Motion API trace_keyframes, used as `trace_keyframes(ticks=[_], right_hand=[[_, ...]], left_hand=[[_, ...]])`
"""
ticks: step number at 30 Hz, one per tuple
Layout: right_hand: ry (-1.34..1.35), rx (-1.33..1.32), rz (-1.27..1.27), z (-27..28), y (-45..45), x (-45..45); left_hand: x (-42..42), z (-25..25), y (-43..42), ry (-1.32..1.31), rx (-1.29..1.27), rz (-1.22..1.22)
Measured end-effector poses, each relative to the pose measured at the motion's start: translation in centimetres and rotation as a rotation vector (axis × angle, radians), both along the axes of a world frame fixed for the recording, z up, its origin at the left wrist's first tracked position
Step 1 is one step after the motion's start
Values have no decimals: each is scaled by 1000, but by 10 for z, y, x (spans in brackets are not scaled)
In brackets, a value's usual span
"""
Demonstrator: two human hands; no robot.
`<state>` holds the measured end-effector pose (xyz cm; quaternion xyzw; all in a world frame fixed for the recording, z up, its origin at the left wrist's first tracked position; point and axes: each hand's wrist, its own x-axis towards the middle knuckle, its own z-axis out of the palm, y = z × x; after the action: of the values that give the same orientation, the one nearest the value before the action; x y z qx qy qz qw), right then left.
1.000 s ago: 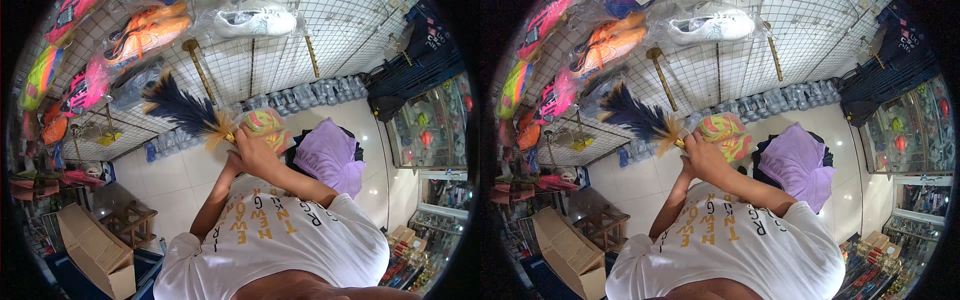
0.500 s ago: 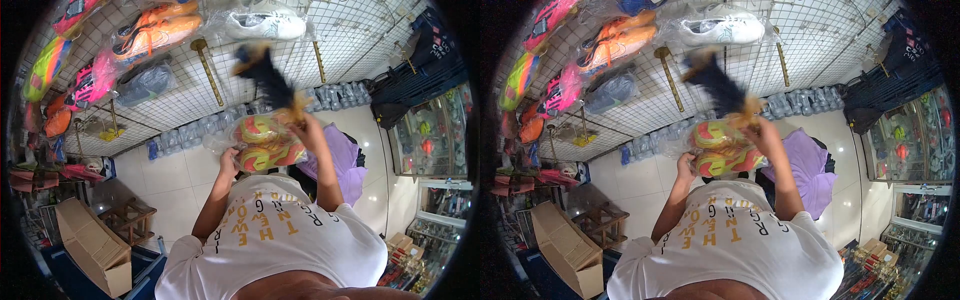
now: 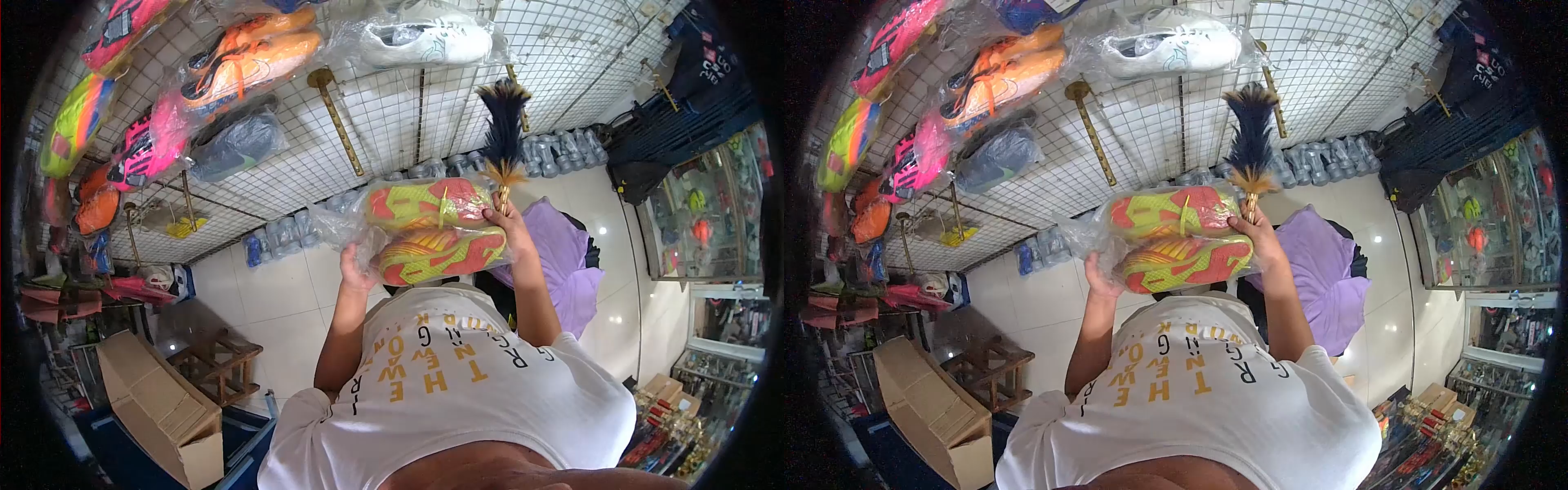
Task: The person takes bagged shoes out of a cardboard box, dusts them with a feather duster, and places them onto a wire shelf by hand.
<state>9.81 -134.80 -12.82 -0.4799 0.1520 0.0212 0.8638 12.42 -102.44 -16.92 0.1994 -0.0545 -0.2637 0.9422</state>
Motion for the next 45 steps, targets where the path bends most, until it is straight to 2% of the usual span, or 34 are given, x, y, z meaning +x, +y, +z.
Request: trace_keyframes(ticks=[1, 4, 5, 7, 10, 13, 16, 20, 22, 25, 28, 31, 33, 35, 37, 39, 40, 41, 42, 44, 45], right_hand=[[11, -3, 1, 4, 0, 1], [-8, 19, 6, 15, 2, 5], [-29, -10, 13, 13, 0, 6], [-73, -68, 27, 6, -5, 11], [-98, -87, 55, 4, -10, 16], [-104, -118, 39, 5, -13, 24], [-57, -107, 27, 10, -16, 30], [-74, -150, 95, 13, -29, 42], [-81, -149, 113, 17, -32, 47], [-104, -372, 115, 15, -42, 54], [-161, -626, 4, 34, -46, 46], [-36, -890, -284, 42, -65, 20], [-7, -1037, -451, 47, -70, -4], [-111, -1069, -630, 32, -58, -28], [-306, -1128, -578, 31, -9, -52], [-475, -1502, -140, -6, 14, -74], [-542, -1523, 29, -3, 28, -74], [-607, -1536, 199, 1, 37, -73], [-511, -1495, 63, -6, 32, -72], [-315, -1394, -203, -24, 19, -66], [-180, -1249, -349, -19, 19, -59]], left_hand=[[1, -6, 5, -13, -103, -24], [6, -7, 11, 99, 236, -83], [5, -6, 9, 60, 383, -72], [7, 29, -5, -21, 677, -45], [16, 14, -5, 223, 772, -82], [21, 12, -2, 344, 747, -56], [16, 30, -7, 371, 535, -49], [14, -16, -9, 403, 264, -117], [12, -19, -12, 395, 74, -166], [4, -8, -25, 438, 200, 20], [7, -32, -21, 380, -20, -59], [10, -31, -23, 321, -154, -76], [14, -14, -26, 272, -122, -9], [19, 3, -31, 247, -95, 43], [22, 14, -35, 253, -70, 80], [22, 19, -45, 107, -91, 136], [22, 20, -49, 33, -100, 162], [23, 15, -50, -141, 16, 214], [24, 5, -49, -316, 132, 264], [26, 6, -49, -326, 168, 267], [27, 21, -50, -162, 87, 222]])
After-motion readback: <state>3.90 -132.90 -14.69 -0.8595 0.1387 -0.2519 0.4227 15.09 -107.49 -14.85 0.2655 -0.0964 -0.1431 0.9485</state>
